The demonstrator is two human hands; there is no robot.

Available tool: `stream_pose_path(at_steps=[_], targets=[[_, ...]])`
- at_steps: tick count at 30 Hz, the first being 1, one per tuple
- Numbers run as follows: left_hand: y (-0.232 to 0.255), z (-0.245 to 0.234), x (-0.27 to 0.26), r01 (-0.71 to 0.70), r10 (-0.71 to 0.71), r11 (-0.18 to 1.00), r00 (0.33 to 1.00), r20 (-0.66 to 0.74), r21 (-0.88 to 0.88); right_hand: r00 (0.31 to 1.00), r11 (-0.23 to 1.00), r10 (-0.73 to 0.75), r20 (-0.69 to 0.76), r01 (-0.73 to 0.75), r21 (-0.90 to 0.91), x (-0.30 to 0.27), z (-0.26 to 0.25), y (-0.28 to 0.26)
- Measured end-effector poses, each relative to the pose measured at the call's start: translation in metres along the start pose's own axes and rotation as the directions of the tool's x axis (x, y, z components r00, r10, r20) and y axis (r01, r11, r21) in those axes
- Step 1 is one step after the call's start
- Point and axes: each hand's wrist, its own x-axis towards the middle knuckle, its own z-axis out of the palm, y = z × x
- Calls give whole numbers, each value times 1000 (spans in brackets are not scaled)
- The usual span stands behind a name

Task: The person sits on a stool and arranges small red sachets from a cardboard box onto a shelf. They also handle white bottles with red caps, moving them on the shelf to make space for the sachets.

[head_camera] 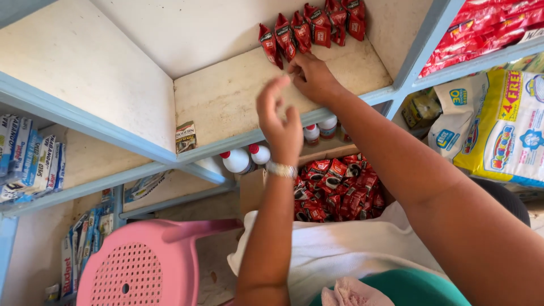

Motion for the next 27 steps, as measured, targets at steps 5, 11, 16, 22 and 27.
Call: stream_pose_path(at_steps=[5,11,16,22,27], targets=[[7,-28,-77,125,-121,992,988,101,-36,999,997,-5,37,8,-79,-15,-11,-47],[-42,-64,-113,426,-414,902,899,141,-72,994,930,-108,-29,91,-355,-56,-21,-94],[-77,-62,-122,550,-540,831,833,118,-82,975,845,-222,5,195,-497,-126,-5,-76],[-68,-53,-123,469,-449,881,871,201,-65,918,608,-300,260,394,-689,-193,1,-39],[-46,-48,-115,417,-425,905,870,249,86,668,971,61,741,133,-201,-239,11,-39]])
